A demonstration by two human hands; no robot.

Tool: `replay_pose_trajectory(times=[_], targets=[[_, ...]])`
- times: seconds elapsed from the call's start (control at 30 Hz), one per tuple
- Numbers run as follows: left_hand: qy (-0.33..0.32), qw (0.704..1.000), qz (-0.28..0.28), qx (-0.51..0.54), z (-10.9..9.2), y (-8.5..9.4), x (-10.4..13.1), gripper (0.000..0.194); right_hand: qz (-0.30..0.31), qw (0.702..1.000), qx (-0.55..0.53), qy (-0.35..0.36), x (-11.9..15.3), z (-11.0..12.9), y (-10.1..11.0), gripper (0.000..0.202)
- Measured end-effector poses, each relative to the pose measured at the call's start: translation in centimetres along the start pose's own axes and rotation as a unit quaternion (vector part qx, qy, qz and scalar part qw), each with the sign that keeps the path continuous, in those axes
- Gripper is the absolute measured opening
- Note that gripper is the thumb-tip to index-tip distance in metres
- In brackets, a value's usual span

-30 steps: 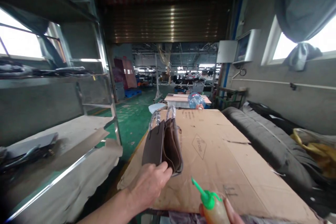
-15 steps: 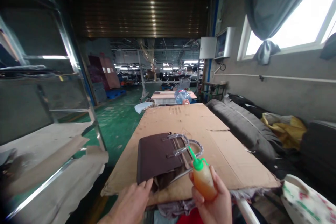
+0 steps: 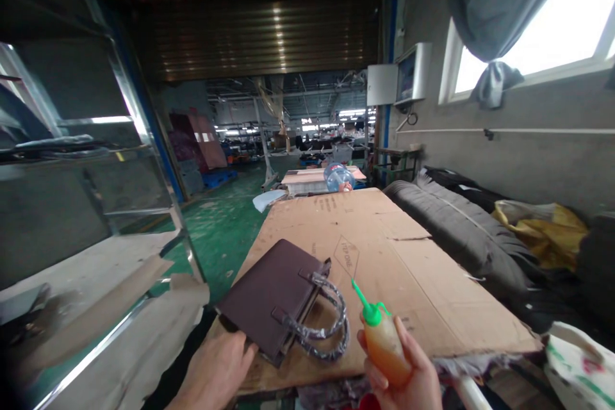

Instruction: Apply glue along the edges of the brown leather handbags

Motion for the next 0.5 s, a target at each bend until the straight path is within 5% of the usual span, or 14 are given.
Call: replay_pose_trajectory(times=[0.13,0.27,0.33,0.5], targets=[[-0.002,0.984,0.053,0.172,-1.2,-1.4,1.3,0.039,0.023,0.999,-0.009,-0.031,0.2,0.2,1.3,0.036],[0.050,0.867,0.204,0.452,-2.2,-2.9,2.2,0.040,0.062,0.997,0.016,-0.042,0.3,0.1,3.3,0.033],[0.067,0.823,0.213,0.522,-2.7,-2.9,2.5,0.048,0.078,0.995,0.028,-0.054,0.4,-0.1,3.9,0.036],[0.090,0.805,0.211,0.547,-4.6,-3.4,3.4,0.062,0.098,0.992,0.035,-0.075,0.5,-0.4,3.8,0.043]])
Point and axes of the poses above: each hand's wrist, its own x-axis away from the middle knuckle, its own y-axis out of the back of the hand, z = x × y, the point moved 2 cm from there along -x, towards the middle knuckle, and after that the axes turned 6 degrees about y, right-handed, at the moved point
